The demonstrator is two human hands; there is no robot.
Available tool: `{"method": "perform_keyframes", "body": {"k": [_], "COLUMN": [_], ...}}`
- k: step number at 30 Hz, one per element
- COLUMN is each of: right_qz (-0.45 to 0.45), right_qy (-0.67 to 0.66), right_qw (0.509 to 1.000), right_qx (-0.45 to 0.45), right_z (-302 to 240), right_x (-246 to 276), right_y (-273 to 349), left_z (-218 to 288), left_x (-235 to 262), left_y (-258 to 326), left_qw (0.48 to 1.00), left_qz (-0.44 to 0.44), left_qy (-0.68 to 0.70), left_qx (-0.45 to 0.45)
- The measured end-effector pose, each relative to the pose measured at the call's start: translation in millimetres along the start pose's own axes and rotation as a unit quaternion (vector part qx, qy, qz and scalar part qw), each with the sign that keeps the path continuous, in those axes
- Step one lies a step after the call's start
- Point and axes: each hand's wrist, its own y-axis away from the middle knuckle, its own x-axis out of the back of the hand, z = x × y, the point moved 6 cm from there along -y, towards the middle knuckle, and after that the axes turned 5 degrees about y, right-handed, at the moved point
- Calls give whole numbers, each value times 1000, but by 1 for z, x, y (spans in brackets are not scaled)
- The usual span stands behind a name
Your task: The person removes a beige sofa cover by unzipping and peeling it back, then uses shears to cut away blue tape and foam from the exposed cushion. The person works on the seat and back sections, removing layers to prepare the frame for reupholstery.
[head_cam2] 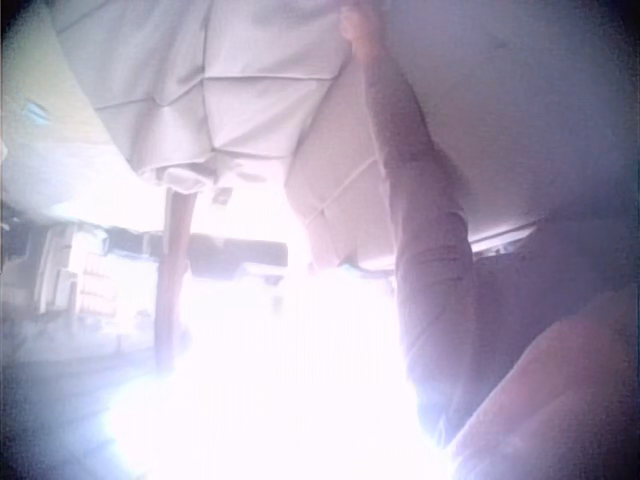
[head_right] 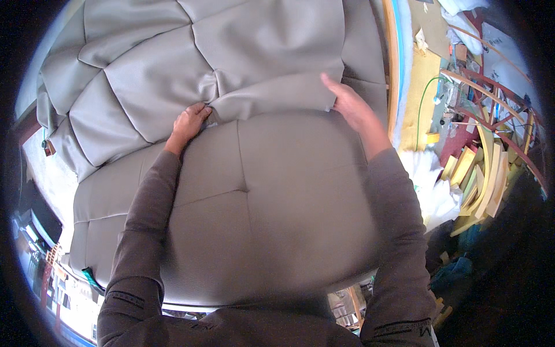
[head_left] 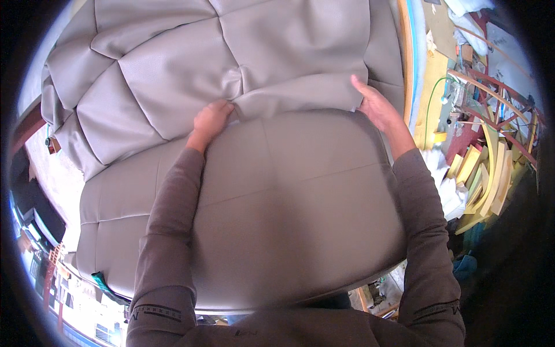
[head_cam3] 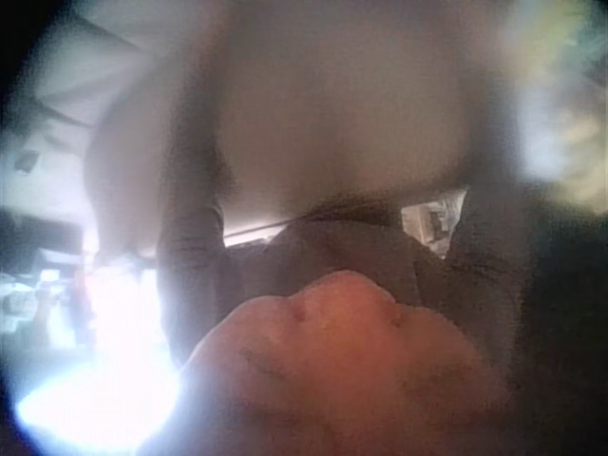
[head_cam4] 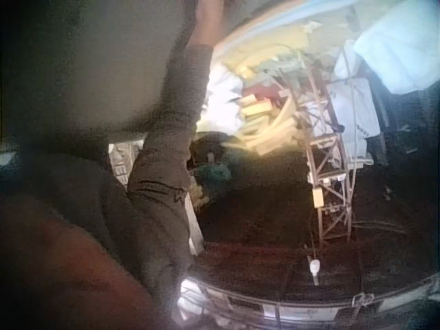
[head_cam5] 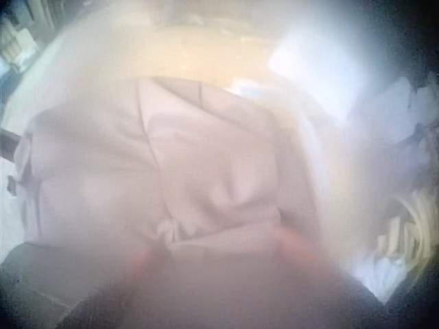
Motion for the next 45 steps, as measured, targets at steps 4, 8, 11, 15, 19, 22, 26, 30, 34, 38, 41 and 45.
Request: {"method": "perform_keyframes", "body": {"k": [4, 8, 11, 15, 19, 22, 26, 30, 34, 38, 41, 45], "right_qz": [-58, -142, -95, -55, -48, -46, -54, -94, -225, -197, -176, -134], "right_qy": [-6, -67, -32, -16, -43, -21, -5, -15, -114, -80, -115, -86], "right_qw": [997, 985, 994, 998, 997, 998, 998, 995, 964, 974, 976, 984], "right_qx": [58, 68, 41, 41, 48, 40, 11, 25, 78, 72, 62, 80], "right_z": [-21, -35, -31, -25, -21, -19, -21, -30, -41, -35, -27, -21], "right_x": [-18, -19, -13, -7, 0, 2, -1, -2, -6, -1, -2, -2], "right_y": [-9, -12, -16, -21, -24, -27, -25, -10, 5, -3, -11, -20], "left_z": [-1, 3, 7, 11, 9, 5, -4, -5, -3, -2, -4, -3], "left_x": [0, 3, 7, 8, 8, 6, 2, 2, 1, 2, 1, 3], "left_y": [-1, 2, 5, 8, 6, 4, 2, 1, -1, -2, -2, -1], "left_qw": [1000, 1000, 1000, 999, 1000, 1000, 999, 999, 1000, 1000, 1000, 999], "left_qz": [10, 23, 24, -9, -4, 21, 40, 43, 12, 0, 1, 23], "left_qy": [-3, 15, 16, 11, 4, 15, 24, 22, 23, 23, 18, 25], "left_qx": [-4, -11, 4, 29, 29, 6, -3, -13, -2, -3, 13, -5]}}
